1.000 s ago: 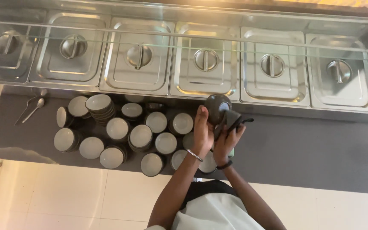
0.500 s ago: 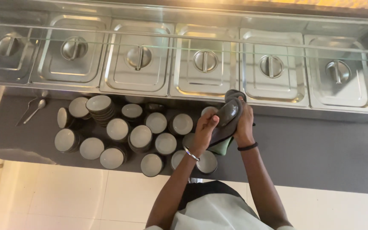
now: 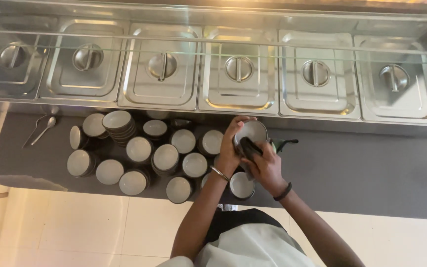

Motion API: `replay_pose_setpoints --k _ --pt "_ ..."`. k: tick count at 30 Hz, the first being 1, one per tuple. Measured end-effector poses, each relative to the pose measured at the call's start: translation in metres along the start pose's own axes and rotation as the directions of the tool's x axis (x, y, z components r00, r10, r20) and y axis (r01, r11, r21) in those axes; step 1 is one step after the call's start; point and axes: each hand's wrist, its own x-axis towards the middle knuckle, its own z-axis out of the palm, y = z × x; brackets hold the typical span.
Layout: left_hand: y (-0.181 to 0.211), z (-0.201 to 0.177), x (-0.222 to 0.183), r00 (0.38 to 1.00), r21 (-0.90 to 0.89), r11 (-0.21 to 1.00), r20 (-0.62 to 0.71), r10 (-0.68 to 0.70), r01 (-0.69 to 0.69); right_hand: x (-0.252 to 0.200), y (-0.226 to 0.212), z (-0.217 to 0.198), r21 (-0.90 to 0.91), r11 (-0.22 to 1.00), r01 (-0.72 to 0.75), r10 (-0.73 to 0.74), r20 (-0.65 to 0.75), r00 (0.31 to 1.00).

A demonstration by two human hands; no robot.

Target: Cleaning and wiping small bowls at a restaurant counter using a cloth.

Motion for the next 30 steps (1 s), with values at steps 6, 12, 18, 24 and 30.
replay_pose_setpoints --k 6,12,18,24,30 --pt "0.0 -0.005 0.002 0.992 -0.081 0.993 -0.091 -0.091 0.084 0.025 0.021 0.001 -0.205 0.979 0.011 0.07 0.384 0.921" --pt "0.019 -0.006 0.006 0.992 0.062 0.996 -0.1 0.074 -0.068 0.009 -0.004 0.0 -0.313 0.933 -0.177 0.277 0.312 0.909" --pt "0.004 -0.008 0.009 0.992 0.025 0.999 -0.126 -0.028 0.031 0.012 -0.001 0.015 -0.09 0.978 -0.19 0.208 0.29 0.934" --pt "0.012 -0.029 0.018 0.982 0.057 0.998 -0.189 0.022 -0.012 0.023 -0.012 0.001 -0.216 0.953 -0.211 0.265 0.26 0.929" --pt "0.005 -0.041 0.024 0.926 -0.114 0.979 -0.321 -0.2 0.171 0.011 -0.002 0.024 -0.017 0.978 -0.207 0.203 0.29 0.935"
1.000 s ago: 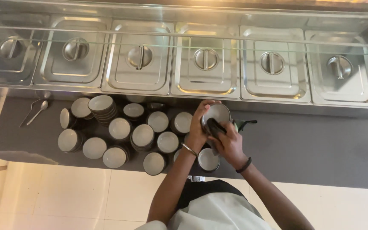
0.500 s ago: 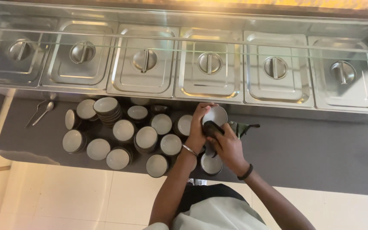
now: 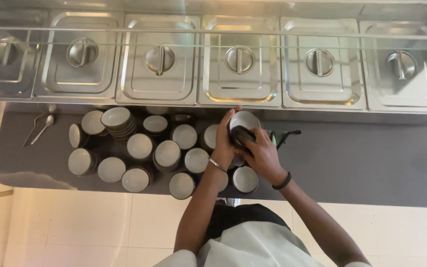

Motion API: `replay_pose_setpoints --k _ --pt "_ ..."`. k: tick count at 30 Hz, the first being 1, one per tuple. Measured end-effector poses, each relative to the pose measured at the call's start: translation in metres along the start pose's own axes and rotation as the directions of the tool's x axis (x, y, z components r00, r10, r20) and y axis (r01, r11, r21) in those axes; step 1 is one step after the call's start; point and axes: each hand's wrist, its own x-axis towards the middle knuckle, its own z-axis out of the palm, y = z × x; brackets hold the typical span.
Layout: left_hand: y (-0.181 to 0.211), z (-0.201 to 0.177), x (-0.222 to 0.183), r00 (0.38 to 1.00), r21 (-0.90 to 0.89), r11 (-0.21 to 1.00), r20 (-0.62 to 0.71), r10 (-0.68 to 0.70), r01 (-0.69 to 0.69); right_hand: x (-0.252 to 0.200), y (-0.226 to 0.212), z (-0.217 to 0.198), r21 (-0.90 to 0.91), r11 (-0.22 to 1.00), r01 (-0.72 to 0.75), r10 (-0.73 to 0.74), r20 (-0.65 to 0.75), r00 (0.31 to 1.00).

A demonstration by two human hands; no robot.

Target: Cleaning and wiping small bowls at a restaurant counter using a cloth.

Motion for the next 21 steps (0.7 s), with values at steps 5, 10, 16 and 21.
replay_pose_setpoints --k 5,10,16,21 --pt "0.004 -0.011 0.004 0.998 0.045 0.997 0.032 0.054 -0.056 0.019 0.01 -0.014 -0.163 0.986 0.027 -0.005 0.136 0.991" --pt "-0.002 -0.021 0.01 0.999 -0.016 1.0 0.039 0.02 -0.02 0.012 0.015 -0.013 -0.12 0.991 0.055 -0.035 0.167 0.985" --pt "-0.012 -0.007 -0.021 0.953 -0.1 0.993 0.3 -0.035 0.068 0.025 0.059 -0.013 0.189 0.978 -0.084 0.049 0.187 0.981" --pt "-0.03 0.01 -0.039 0.99 0.19 0.972 0.046 0.134 -0.141 0.033 0.051 -0.007 0.383 0.883 -0.272 0.396 -0.295 0.869"
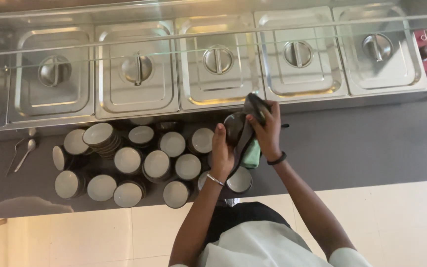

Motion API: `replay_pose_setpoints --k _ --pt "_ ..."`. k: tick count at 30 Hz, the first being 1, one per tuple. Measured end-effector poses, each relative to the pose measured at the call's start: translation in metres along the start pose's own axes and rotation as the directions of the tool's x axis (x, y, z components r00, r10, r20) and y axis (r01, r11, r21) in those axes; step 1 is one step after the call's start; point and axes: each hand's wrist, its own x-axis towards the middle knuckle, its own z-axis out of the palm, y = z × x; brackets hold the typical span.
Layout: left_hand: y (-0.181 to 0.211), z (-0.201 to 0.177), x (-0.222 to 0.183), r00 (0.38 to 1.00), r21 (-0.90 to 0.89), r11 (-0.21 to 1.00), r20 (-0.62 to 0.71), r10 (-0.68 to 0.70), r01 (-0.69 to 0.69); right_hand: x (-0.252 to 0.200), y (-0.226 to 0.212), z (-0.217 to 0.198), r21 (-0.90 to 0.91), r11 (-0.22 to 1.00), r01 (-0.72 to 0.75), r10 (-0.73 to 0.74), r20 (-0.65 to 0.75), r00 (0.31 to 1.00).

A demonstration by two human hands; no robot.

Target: Cleaning and wiping small bowls at a restaurant counter using a cloth.

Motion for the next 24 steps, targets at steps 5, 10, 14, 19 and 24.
replay_pose_setpoints --k 5,10,14,19,24 --pt "-0.027 -0.015 0.022 0.995 -0.062 0.995 0.059 0.081 -0.077 -0.038 -0.021 0.024 -0.322 0.868 0.379 -0.406 -0.019 0.914" --pt "-0.02 -0.006 0.005 0.95 0.213 0.928 0.142 0.279 -0.305 -0.013 0.056 0.039 0.093 0.993 0.07 -0.054 -0.169 0.984" --pt "-0.011 0.001 0.008 0.994 -0.144 0.987 0.074 0.085 -0.074 -0.011 0.05 0.03 0.561 0.725 -0.4 0.444 0.063 0.894" --pt "-0.01 0.004 0.019 0.997 -0.25 0.966 0.046 -0.054 0.064 -0.039 0.05 0.027 0.829 0.449 -0.334 0.531 0.053 0.846" --pt "-0.002 0.003 0.017 0.944 -0.32 0.912 -0.122 -0.306 0.255 -0.053 0.055 0.005 0.04 0.991 0.129 -0.128 -0.027 0.991"
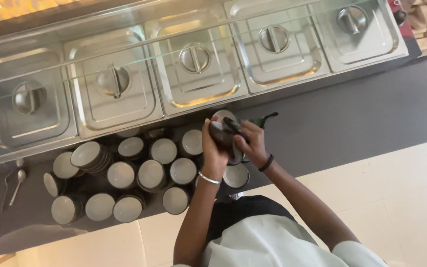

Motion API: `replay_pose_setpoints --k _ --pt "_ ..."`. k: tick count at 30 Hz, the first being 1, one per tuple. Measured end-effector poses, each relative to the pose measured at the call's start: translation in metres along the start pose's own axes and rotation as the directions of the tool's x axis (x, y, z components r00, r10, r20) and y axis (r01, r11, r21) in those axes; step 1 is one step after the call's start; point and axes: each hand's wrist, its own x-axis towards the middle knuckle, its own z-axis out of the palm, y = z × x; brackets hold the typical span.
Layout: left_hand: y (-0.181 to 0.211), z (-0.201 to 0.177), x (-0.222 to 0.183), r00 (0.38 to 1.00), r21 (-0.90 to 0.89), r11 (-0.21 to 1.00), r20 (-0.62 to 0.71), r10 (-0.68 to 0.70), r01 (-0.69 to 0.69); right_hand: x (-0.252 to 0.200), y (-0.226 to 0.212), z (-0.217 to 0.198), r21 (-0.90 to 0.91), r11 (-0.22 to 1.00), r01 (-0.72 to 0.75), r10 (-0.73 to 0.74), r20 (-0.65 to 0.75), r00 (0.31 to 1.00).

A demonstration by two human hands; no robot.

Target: Cleaning and wiping small bowls at a restaurant counter using a cloth.

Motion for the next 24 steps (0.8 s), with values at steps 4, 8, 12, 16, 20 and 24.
replay_pose_setpoints --k 4,8,12,16,20,24 --pt "0.024 0.012 -0.014 0.96 0.238 0.971 0.276 -0.045 -0.022 0.012 -0.049 -0.014 -0.134 0.864 0.486 -0.408 0.379 0.83" --pt "0.029 0.008 -0.006 0.924 0.479 0.869 0.375 -0.073 -0.126 0.001 -0.051 -0.013 -0.399 0.739 0.543 -0.273 0.56 0.782" --pt "0.007 0.011 0.0 0.877 0.669 0.637 0.48 0.024 -0.383 -0.025 -0.044 -0.015 -0.585 0.771 0.253 -0.097 0.285 0.954" --pt "-0.014 0.041 0.005 0.87 0.507 0.835 0.487 -0.072 -0.215 -0.044 -0.034 -0.05 -0.325 0.945 -0.031 0.064 0.093 0.994" --pt "-0.051 0.057 0.03 0.956 0.299 0.953 0.29 -0.037 -0.054 -0.076 -0.006 -0.093 -0.013 0.943 -0.333 0.324 -0.201 0.925" --pt "-0.144 0.008 0.105 0.967 0.559 0.825 0.245 -0.067 -0.084 -0.112 0.078 -0.1 -0.037 0.813 -0.581 0.558 -0.237 0.795"
